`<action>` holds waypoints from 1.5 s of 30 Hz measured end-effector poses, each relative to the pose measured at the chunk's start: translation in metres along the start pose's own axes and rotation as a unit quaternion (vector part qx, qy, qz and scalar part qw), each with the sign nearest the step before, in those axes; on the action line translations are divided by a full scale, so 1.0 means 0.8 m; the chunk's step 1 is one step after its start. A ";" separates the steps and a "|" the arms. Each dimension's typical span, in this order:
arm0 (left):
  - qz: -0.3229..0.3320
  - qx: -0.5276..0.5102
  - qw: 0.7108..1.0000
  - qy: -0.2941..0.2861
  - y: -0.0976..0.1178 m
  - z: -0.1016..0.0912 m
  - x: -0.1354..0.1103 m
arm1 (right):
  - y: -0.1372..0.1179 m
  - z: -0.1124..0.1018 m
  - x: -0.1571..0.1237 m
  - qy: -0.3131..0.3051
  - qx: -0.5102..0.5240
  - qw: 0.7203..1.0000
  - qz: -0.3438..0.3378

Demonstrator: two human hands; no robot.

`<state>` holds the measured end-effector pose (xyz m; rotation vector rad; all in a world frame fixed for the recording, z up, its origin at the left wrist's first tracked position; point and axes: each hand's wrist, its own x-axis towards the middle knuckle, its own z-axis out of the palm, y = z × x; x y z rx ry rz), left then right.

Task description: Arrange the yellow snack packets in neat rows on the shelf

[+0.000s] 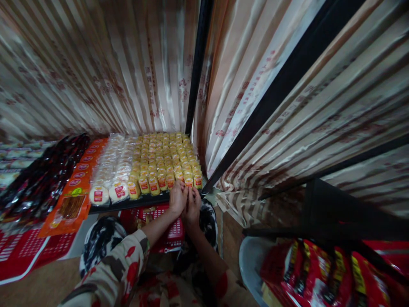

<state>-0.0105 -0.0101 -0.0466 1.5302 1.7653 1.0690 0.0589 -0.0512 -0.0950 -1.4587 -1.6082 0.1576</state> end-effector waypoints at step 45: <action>0.112 -0.025 0.993 -0.029 -0.005 -0.014 -0.024 | -0.012 -0.002 -0.031 0.000 0.085 0.995 0.055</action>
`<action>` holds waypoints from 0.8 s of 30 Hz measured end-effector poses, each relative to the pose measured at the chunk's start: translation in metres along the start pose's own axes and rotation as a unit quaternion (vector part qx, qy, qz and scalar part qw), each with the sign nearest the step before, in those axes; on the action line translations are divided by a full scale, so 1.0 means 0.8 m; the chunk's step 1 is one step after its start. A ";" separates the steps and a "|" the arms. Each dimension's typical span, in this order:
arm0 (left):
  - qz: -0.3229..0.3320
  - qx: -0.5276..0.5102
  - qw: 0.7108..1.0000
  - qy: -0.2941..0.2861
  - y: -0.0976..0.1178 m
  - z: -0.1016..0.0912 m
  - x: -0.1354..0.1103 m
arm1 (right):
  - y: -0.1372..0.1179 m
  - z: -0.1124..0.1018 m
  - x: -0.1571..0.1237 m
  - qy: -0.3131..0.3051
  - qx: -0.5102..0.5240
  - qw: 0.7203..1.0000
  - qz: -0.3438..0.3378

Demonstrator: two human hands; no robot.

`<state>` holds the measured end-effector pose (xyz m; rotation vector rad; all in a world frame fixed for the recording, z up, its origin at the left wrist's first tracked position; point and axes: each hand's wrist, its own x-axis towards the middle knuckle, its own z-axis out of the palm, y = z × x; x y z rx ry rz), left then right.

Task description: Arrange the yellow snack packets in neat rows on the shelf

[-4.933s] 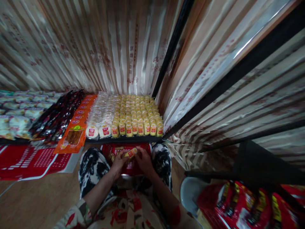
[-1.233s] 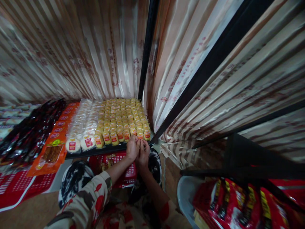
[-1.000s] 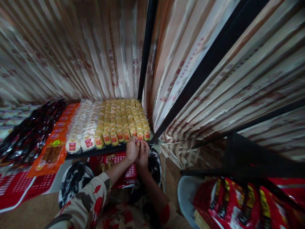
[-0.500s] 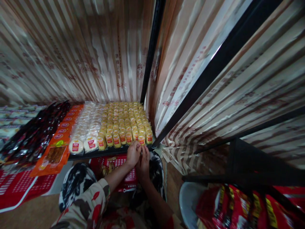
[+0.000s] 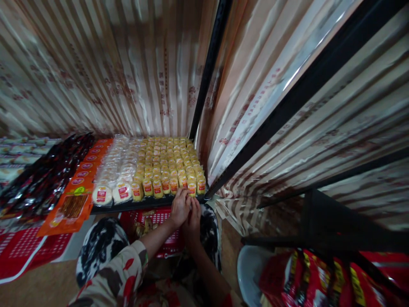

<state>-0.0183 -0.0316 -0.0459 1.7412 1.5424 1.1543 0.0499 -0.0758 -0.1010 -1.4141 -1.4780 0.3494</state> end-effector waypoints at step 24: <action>0.008 0.028 1.000 -0.006 0.000 0.013 0.010 | 0.022 0.001 0.022 -0.004 -0.031 0.998 -0.045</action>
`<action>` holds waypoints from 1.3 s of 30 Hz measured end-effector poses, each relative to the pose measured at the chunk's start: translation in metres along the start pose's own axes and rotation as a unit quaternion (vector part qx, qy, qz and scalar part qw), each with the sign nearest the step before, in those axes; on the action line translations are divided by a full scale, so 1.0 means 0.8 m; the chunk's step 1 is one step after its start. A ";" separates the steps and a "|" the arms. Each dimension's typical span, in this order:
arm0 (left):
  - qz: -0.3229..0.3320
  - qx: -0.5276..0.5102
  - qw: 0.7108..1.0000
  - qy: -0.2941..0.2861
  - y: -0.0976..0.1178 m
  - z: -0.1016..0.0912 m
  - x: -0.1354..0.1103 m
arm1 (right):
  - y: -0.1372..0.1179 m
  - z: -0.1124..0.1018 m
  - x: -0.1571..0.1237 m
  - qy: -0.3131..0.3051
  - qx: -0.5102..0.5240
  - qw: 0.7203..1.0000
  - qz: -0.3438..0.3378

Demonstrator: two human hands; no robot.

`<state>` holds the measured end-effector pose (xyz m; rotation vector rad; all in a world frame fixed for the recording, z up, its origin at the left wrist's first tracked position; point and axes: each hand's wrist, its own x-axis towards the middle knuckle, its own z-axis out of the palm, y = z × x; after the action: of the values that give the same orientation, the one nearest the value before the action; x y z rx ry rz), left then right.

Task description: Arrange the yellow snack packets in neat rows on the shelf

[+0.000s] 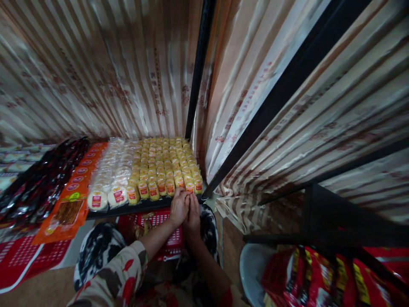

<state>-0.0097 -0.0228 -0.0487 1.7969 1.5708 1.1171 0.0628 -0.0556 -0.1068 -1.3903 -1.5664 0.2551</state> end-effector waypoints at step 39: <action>-0.314 0.162 0.897 -0.264 -0.141 -0.071 -0.116 | -0.034 0.057 -0.089 -0.416 0.019 0.885 0.209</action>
<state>-0.1195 -0.0971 -0.1326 1.4167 1.8359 0.0558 0.0007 -0.1049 -0.1467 -1.6867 -1.8748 1.2781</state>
